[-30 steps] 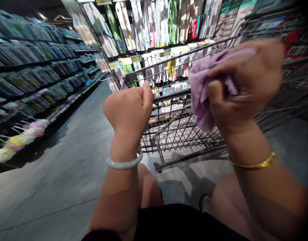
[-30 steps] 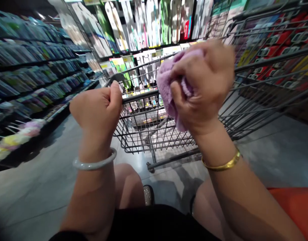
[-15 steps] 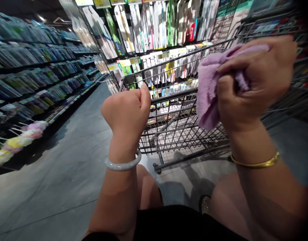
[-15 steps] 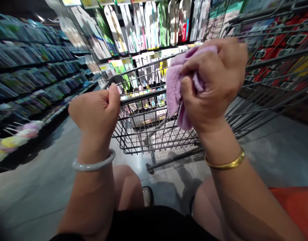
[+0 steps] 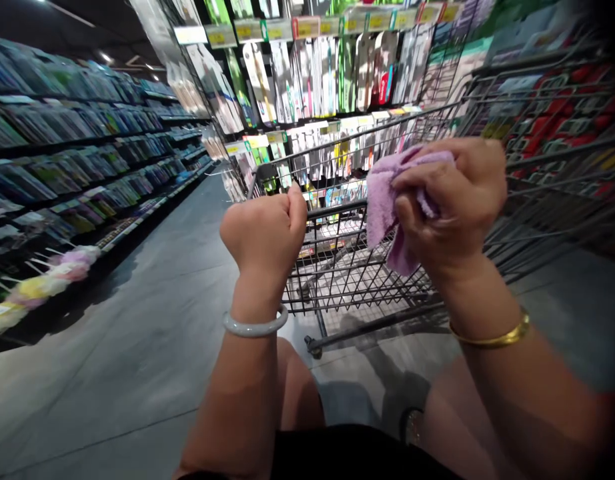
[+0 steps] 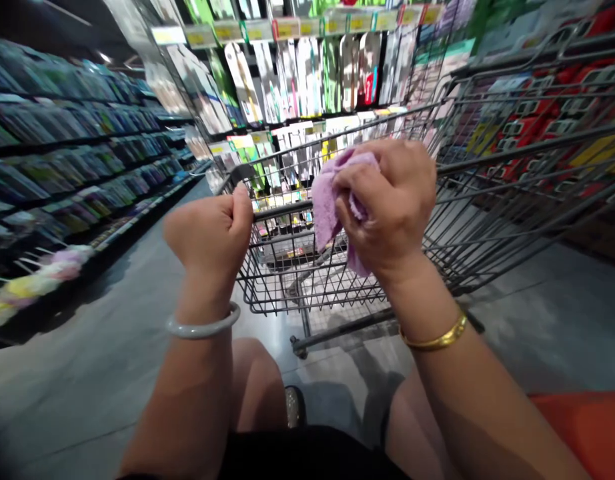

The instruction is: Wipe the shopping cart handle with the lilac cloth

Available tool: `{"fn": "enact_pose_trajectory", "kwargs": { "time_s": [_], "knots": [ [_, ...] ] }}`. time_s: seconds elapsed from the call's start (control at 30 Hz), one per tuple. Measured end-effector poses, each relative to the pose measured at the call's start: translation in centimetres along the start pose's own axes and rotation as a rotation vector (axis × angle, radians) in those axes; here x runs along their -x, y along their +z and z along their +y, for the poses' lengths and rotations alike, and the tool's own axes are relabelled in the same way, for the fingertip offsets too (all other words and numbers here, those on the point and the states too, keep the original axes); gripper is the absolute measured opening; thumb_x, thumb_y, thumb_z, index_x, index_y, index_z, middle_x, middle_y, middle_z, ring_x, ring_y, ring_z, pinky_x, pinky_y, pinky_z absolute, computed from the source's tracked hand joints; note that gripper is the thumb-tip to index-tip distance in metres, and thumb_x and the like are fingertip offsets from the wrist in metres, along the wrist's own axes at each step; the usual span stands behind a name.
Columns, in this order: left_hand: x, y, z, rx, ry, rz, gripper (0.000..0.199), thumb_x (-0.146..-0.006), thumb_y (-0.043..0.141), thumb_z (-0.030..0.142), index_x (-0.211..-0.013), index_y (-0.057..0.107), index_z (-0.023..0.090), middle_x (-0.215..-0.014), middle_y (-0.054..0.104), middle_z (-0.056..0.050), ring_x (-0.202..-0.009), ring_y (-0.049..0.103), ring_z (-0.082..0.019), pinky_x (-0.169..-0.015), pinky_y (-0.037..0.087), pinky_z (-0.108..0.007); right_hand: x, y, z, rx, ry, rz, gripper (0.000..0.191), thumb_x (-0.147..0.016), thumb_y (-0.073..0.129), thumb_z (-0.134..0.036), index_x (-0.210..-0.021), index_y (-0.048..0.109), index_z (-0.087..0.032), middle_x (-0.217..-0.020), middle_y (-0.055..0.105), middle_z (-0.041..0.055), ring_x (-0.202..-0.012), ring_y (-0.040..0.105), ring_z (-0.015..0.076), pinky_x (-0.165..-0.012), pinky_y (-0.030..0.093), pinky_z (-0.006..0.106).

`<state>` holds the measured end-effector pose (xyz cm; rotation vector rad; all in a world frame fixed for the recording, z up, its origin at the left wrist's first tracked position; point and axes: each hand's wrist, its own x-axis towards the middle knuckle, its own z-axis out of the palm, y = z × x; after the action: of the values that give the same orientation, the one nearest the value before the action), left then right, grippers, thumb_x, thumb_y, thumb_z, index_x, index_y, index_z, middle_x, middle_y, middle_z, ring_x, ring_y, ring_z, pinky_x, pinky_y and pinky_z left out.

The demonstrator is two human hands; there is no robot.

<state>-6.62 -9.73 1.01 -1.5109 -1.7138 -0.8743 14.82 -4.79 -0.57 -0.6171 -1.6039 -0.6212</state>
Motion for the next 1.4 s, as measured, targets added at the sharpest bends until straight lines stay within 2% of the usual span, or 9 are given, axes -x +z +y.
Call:
{"fn": "enact_pose_trajectory", "kwargs": {
  "time_s": [0.2,0.27,0.4,0.5,0.73,0.93,1.07,1.27,1.4],
  "knots": [
    [0.0,0.2,-0.3,-0.025,0.030,0.020,0.062,-0.102,0.032,0.043,-0.053,0.063,0.021,-0.049,0.051,-0.003,-0.047,0.026,-0.014,-0.056,0.012,-0.034,0.6,1.2,-1.9,-0.048,-0.263,0.005,0.018,-0.075,0.073,-0.022,-0.091,0.067,-0.029,-0.108,0.070,-0.0022,-0.103,0.061,0.0209,-0.090,0.050,0.041],
    [0.0,0.3,-0.4,-0.020,0.029,0.030,0.062,-0.102,0.033,0.042,-0.053,0.063,0.021,-0.049,0.052,-0.003,-0.047,0.028,-0.014,-0.056,0.012,-0.034,0.5,0.7,-0.3,-0.058,-0.221,0.007,0.018,-0.076,0.072,-0.023,-0.092,0.067,-0.028,-0.108,0.070,-0.0005,-0.102,0.063,0.0215,-0.090,0.050,0.041],
    [0.0,0.5,-0.5,-0.011,0.027,0.031,0.063,-0.103,0.031,0.043,-0.051,0.061,0.021,-0.049,0.053,-0.003,-0.047,0.034,-0.015,-0.056,0.013,-0.034,0.1,-0.9,3.5,-0.025,0.038,0.088,0.011,-0.077,0.068,-0.021,-0.086,0.070,-0.026,-0.097,0.069,0.0053,-0.100,0.065,0.0257,-0.093,0.047,0.046],
    [-0.1,0.5,-0.6,-0.021,0.023,0.029,0.063,-0.103,0.031,0.043,-0.051,0.061,0.022,-0.050,0.056,-0.004,-0.048,0.037,-0.015,-0.056,0.013,-0.034,0.2,-1.3,3.5,0.014,0.114,0.098,0.009,-0.078,0.066,-0.020,-0.084,0.069,-0.026,-0.095,0.069,0.0052,-0.101,0.064,0.0270,-0.094,0.046,0.049],
    [-0.2,0.7,-1.0,-0.039,0.028,0.045,0.063,-0.103,0.031,0.043,-0.053,0.063,0.022,-0.052,0.059,-0.006,-0.048,0.040,-0.017,-0.057,0.013,-0.034,0.8,0.3,-0.8,0.040,-0.054,-0.062,0.028,-0.075,0.075,-0.036,-0.102,0.068,-0.028,-0.115,0.067,0.0049,-0.111,0.060,0.0293,-0.095,0.047,0.052],
    [-0.3,0.9,-1.1,-0.030,0.056,0.046,0.063,-0.103,0.031,0.043,-0.052,0.062,0.022,-0.051,0.059,-0.005,-0.048,0.040,-0.017,-0.057,0.014,-0.034,0.3,-1.0,2.2,-0.085,0.053,-0.115,0.029,-0.079,0.074,-0.029,-0.106,0.067,-0.031,-0.117,0.064,0.0049,-0.111,0.061,0.0240,-0.094,0.051,0.045],
    [-0.4,1.1,-1.1,-0.036,0.050,0.054,0.064,-0.103,0.030,0.044,-0.052,0.063,0.022,-0.051,0.059,-0.005,-0.048,0.041,-0.017,-0.057,0.014,-0.034,0.0,-1.0,1.8,-0.167,0.148,-0.031,0.031,-0.078,0.070,-0.017,-0.105,0.067,-0.030,-0.109,0.064,0.0036,-0.112,0.061,0.0225,-0.096,0.052,0.044],
    [-0.4,1.3,-1.5,-0.061,0.051,0.066,0.064,-0.103,0.030,0.043,-0.052,0.062,0.022,-0.052,0.060,-0.006,-0.049,0.043,-0.017,-0.057,0.013,-0.034,0.0,-0.3,0.7,-0.150,-0.090,-0.108,0.030,-0.079,0.070,-0.019,-0.106,0.068,-0.031,-0.114,0.065,0.0034,-0.104,0.063,0.0212,-0.086,0.055,0.043],
    [-0.3,1.3,-1.7,-0.093,0.054,0.076,0.062,-0.102,0.032,0.043,-0.051,0.061,0.021,-0.051,0.059,-0.005,-0.048,0.042,-0.016,-0.057,0.012,-0.034,-0.3,-1.7,4.2,-0.033,0.152,0.008,0.028,-0.077,0.071,-0.018,-0.103,0.070,-0.030,-0.110,0.065,0.0067,-0.108,0.062,0.0248,-0.093,0.052,0.046]
  ]
}}
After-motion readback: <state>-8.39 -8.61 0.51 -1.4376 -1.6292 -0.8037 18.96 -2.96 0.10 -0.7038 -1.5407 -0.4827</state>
